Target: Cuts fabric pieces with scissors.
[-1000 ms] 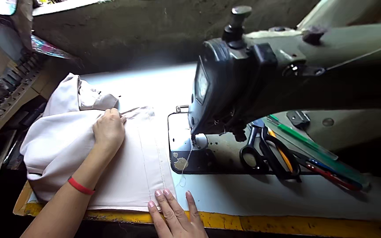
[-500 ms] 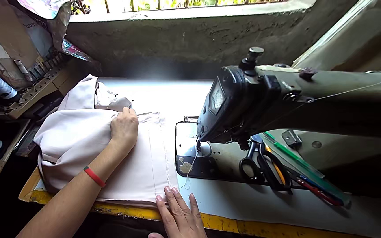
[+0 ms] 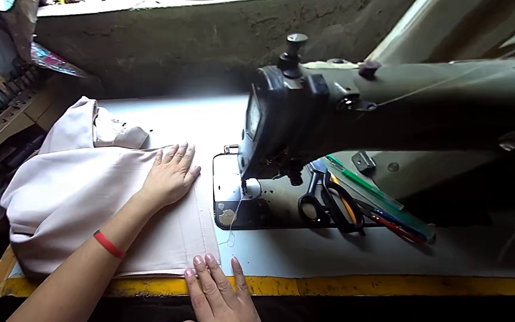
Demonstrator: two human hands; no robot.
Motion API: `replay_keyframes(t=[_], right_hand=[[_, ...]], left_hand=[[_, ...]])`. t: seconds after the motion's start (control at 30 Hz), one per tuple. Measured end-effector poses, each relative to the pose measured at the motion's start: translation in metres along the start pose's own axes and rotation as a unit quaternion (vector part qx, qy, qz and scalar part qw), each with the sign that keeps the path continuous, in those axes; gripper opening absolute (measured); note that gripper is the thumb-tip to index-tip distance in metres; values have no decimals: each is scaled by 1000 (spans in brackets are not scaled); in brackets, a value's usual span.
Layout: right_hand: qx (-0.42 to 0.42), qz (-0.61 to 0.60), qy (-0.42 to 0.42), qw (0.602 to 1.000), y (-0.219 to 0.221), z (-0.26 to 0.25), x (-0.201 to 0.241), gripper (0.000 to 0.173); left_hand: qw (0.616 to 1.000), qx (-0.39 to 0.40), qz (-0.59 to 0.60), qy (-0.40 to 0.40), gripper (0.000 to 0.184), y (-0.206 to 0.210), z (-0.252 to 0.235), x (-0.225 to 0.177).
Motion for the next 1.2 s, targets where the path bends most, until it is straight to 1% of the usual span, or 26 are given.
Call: replay_keyframes(t=[0.07,0.13,0.2,0.23,0.3,0.33,0.4,0.43,0.5,0.6,0.63,0.67,0.73,0.8,0.87,0.9,0.93,1.0,1.03,1.13,1.2], right_hand=[[-23,-50,9,998,-6,1,-3,60],[-97,-80,49,991,-26,2,-13,48],[-170,-22,122,978,-59,4,-44,36],[-183,26,161,970,-77,4,-66,34],[-157,88,224,958,-105,1,-113,35],[-137,99,254,952,-113,-1,-132,36],[-87,100,315,940,-123,-6,-157,36],[-66,97,332,936,-124,-8,-163,36],[-43,104,323,940,-125,-13,-170,41],[-17,105,300,948,-125,-26,-174,53],[3,99,305,947,-125,-33,-175,57],[25,91,320,943,-126,-40,-177,59],[67,81,374,921,-131,-56,-181,63],[75,32,416,906,-139,-65,-190,67],[47,-86,440,893,-146,-64,-203,71],[35,-157,448,880,-149,-62,-209,71],[12,-229,453,861,-151,-59,-215,69],[-37,-329,460,824,-157,-51,-213,58],[-56,-345,457,818,-159,-44,-209,54],[-81,-333,451,824,-167,-13,-185,52],[-86,-331,440,830,-178,18,-165,56]], left_hand=[[1000,3,-6,-1,69,0,-1,0],[1000,-4,5,-1,69,-1,-2,1],[998,-17,53,-5,69,-6,0,2],[996,-22,84,-9,68,-12,5,2],[992,-30,119,-12,63,-32,24,0],[992,-36,121,-11,60,-41,40,-2],[993,-63,100,-5,54,-50,76,-7],[993,-76,85,-4,51,-50,96,-10],[991,-111,74,-3,49,-41,135,-16],[984,-157,85,-5,42,-24,178,-27],[982,-166,92,1,38,-20,187,-32],[980,-172,101,12,34,-17,194,-37],[976,-175,121,50,29,-9,205,-50],[973,-177,124,83,27,1,214,-62],[971,-182,120,96,31,10,219,-67],[970,-186,126,95,33,11,220,-68],[968,-192,136,90,36,10,220,-67],[963,-212,153,58,39,2,218,-63],[961,-225,155,32,40,-4,215,-59],[960,-243,132,-37,41,-22,204,-38],[961,-247,118,-46,36,-29,199,-26]])
Point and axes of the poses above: each hand's wrist, its own z-axis away from the middle knuckle, its own y-axis out of the palm, x = y × z, the point moved 1 cm from there along -z, towards the middle knuckle, and after that the axes turned 3 degrees about -y, right-handed, at the moved point
